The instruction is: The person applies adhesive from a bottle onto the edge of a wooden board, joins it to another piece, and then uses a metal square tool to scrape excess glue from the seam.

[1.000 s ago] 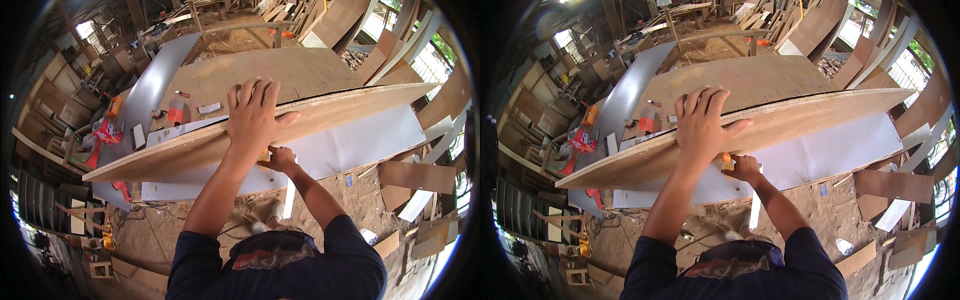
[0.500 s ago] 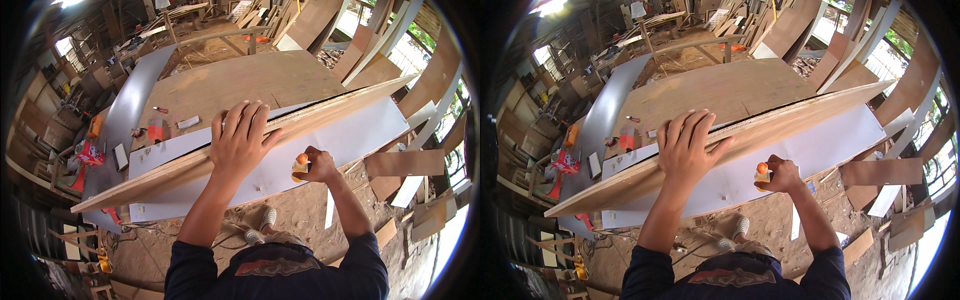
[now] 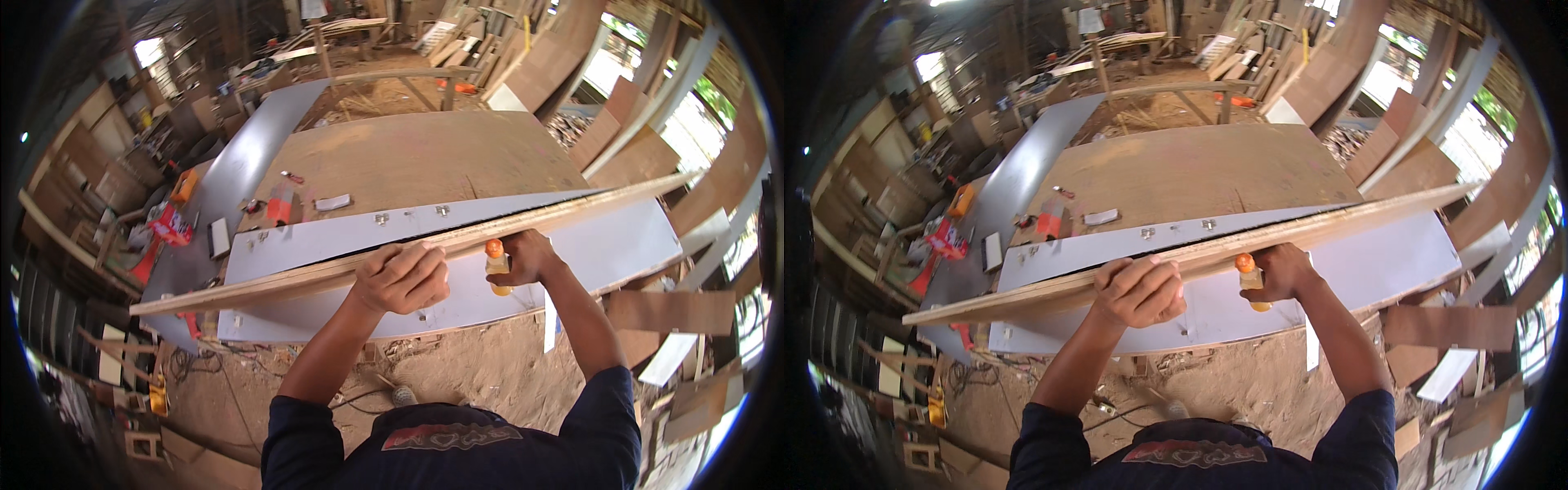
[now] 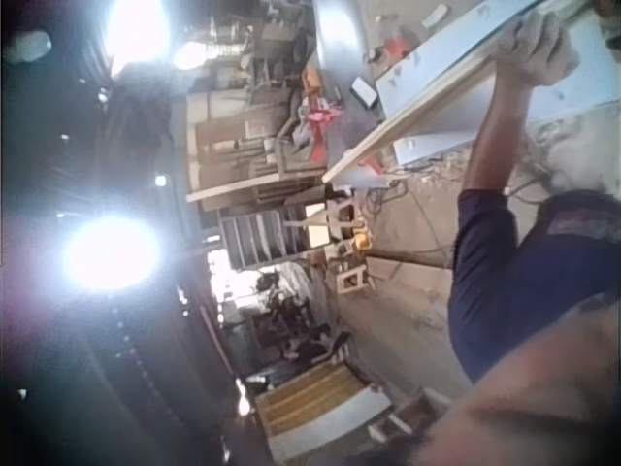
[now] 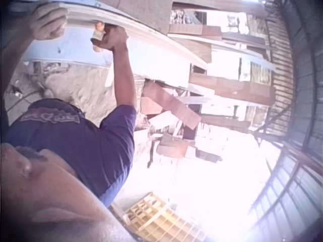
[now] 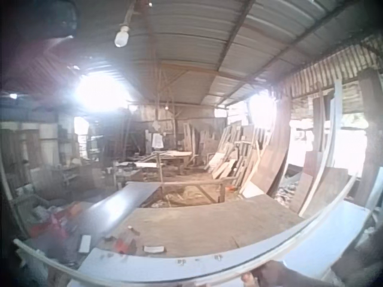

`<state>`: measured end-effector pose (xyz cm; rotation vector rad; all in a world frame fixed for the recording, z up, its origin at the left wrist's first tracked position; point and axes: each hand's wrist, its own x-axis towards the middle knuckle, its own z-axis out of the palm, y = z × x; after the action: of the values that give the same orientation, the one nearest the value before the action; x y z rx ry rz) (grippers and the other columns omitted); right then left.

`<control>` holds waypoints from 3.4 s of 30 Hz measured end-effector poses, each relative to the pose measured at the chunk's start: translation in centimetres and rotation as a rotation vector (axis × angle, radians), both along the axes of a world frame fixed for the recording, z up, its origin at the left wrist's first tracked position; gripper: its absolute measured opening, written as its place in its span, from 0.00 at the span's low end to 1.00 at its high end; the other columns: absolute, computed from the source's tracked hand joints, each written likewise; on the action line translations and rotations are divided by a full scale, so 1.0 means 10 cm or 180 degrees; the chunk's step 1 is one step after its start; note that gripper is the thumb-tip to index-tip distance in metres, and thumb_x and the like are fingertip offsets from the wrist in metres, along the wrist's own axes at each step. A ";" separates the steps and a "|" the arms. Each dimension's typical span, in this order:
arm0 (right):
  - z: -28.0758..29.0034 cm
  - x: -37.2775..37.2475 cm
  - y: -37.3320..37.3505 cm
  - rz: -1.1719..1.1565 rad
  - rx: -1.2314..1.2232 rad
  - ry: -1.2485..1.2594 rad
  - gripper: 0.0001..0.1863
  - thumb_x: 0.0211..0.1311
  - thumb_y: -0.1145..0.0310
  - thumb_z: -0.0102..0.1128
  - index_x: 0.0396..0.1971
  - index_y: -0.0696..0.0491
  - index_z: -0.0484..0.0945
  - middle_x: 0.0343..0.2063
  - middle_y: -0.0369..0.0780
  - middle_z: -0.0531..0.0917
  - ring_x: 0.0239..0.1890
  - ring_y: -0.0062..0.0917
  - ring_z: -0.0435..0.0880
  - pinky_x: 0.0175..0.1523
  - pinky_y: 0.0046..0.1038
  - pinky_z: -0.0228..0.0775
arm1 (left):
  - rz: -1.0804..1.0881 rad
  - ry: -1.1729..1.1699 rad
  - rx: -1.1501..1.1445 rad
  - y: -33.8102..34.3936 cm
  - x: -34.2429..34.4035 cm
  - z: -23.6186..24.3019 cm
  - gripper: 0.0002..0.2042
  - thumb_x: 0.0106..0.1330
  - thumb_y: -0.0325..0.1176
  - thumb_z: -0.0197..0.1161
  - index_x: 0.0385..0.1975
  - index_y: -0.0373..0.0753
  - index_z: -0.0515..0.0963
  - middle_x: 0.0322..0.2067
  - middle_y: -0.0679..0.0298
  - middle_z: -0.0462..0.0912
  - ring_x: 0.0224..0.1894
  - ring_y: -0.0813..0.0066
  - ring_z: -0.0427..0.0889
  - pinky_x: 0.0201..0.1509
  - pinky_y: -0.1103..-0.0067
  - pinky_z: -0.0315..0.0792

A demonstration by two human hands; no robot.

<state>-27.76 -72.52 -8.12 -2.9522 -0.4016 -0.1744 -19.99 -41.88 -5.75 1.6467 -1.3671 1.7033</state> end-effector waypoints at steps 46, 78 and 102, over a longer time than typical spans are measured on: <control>-2.12 -3.36 -0.72 -0.1662 0.0362 0.2241 0.33 0.43 0.33 0.75 0.40 0.46 0.88 0.38 0.41 0.90 0.41 0.38 0.91 0.48 0.39 0.83 | -0.0292 0.6531 -0.6719 1.53 -1.57 -3.29 0.24 0.66 0.47 0.61 0.58 0.42 0.74 0.53 0.62 0.81 0.55 0.64 0.81 0.54 0.65 0.77; -1.04 2.07 -2.55 -0.3943 0.1486 -0.0141 0.35 0.51 0.43 0.71 0.52 0.56 0.85 0.48 0.47 0.89 0.53 0.41 0.88 0.58 0.41 0.79 | 0.0261 0.6748 -0.6035 1.41 -1.89 -3.26 0.30 0.70 0.50 0.61 0.67 0.41 0.66 0.63 0.55 0.71 0.62 0.56 0.74 0.67 0.58 0.69; -1.93 2.98 -3.65 -0.4216 0.1949 0.0189 0.39 0.43 0.36 0.77 0.48 0.54 0.88 0.49 0.47 0.89 0.54 0.41 0.88 0.58 0.41 0.80 | 0.2051 0.6198 -0.5994 0.29 -2.99 -3.12 0.28 0.69 0.50 0.62 0.62 0.39 0.70 0.55 0.59 0.74 0.53 0.63 0.77 0.57 0.59 0.70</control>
<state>2.01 -109.06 -27.44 -2.1088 1.3653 -0.2694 -49.85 -38.94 -36.97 1.1506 1.3581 0.1705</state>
